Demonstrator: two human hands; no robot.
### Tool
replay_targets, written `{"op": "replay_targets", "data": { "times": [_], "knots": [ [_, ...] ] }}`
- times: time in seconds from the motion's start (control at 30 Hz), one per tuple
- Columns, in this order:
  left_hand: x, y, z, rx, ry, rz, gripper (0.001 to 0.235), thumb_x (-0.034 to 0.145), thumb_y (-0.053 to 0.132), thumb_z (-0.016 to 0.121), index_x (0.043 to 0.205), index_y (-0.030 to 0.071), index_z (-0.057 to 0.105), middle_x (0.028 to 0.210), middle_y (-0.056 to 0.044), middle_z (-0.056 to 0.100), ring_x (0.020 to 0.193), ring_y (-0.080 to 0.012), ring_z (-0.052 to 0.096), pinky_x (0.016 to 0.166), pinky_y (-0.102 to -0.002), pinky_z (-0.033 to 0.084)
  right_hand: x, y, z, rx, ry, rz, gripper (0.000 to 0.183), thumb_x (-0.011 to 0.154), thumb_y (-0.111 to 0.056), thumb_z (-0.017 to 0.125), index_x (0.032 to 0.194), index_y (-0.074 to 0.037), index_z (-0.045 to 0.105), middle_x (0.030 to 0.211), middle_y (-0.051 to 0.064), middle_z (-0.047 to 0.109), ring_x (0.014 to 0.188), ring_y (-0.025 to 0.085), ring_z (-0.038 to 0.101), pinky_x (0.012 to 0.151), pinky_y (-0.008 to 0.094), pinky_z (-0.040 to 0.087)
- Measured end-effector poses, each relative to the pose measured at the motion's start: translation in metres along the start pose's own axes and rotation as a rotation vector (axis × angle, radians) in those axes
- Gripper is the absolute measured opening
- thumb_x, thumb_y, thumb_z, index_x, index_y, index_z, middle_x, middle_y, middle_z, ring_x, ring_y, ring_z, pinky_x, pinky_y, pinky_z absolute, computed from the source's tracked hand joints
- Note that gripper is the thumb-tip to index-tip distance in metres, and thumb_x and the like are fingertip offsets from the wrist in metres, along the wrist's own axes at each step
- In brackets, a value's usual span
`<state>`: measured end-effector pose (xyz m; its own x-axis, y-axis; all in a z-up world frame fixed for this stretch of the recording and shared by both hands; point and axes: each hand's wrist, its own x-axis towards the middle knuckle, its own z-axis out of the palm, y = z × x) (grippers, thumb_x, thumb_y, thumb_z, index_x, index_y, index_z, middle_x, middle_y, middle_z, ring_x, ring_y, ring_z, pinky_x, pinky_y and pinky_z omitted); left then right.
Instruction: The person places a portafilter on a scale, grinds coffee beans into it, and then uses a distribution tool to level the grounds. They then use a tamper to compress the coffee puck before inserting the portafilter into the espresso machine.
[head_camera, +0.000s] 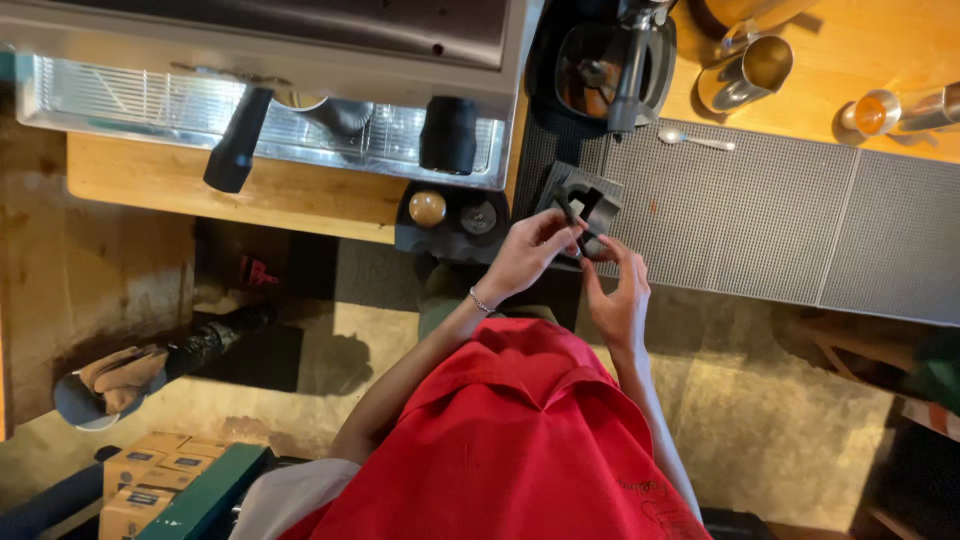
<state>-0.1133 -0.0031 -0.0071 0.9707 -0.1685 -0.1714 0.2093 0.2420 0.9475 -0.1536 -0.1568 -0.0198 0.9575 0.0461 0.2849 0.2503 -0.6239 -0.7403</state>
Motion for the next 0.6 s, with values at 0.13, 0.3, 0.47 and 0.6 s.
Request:
{"op": "replay_targets", "data": {
  "times": [0.13, 0.3, 0.47, 0.6],
  "knots": [
    [-0.013, -0.026, -0.023, -0.144, 0.009, -0.028, 0.009, 0.088, 0.014, 0.062, 0.091, 0.007, 0.066, 0.068, -0.006, 0.067, 0.067, -0.0097, 0.063, 0.067, -0.02, 0.048, -0.013, -0.006, 0.019, 0.075, -0.069, 0.078, 0.037, 0.079, -0.012, 0.076, 0.112, -0.005, 0.061, 0.097, 0.013, 0.063, 0.09, 0.032, 0.061, 0.081, 0.042, 0.047],
    [-0.027, -0.039, -0.06, -0.269, 0.061, -0.135, 0.013, 0.089, 0.016, 0.063, 0.094, 0.005, 0.066, 0.072, -0.011, 0.068, 0.071, -0.0141, 0.066, 0.072, -0.025, 0.053, -0.031, -0.029, 0.056, 0.583, -0.011, 0.371, 0.038, 0.082, 0.008, 0.065, 0.117, 0.001, 0.054, 0.085, 0.019, 0.067, 0.066, 0.021, 0.067, 0.067, 0.031, 0.054],
    [-0.044, -0.021, -0.097, -0.311, 0.065, -0.213, 0.017, 0.088, 0.02, 0.066, 0.09, 0.004, 0.067, 0.073, -0.011, 0.068, 0.07, -0.0121, 0.066, 0.071, -0.022, 0.053, -0.064, -0.031, 0.103, 0.933, 0.172, 0.489, 0.029, 0.084, 0.004, 0.062, 0.111, 0.005, 0.054, 0.085, 0.025, 0.064, 0.069, 0.027, 0.067, 0.066, 0.036, 0.055],
    [-0.061, -0.021, -0.107, -0.463, -0.038, -0.277, 0.015, 0.087, 0.015, 0.066, 0.09, 0.0, 0.066, 0.065, -0.013, 0.063, 0.057, -0.0165, 0.063, 0.057, -0.026, 0.054, -0.068, -0.066, 0.138, 0.946, 0.306, 0.487, 0.023, 0.087, -0.002, 0.061, 0.109, 0.004, 0.057, 0.083, 0.019, 0.064, 0.064, 0.019, 0.063, 0.057, 0.025, 0.052]
  ]
}}
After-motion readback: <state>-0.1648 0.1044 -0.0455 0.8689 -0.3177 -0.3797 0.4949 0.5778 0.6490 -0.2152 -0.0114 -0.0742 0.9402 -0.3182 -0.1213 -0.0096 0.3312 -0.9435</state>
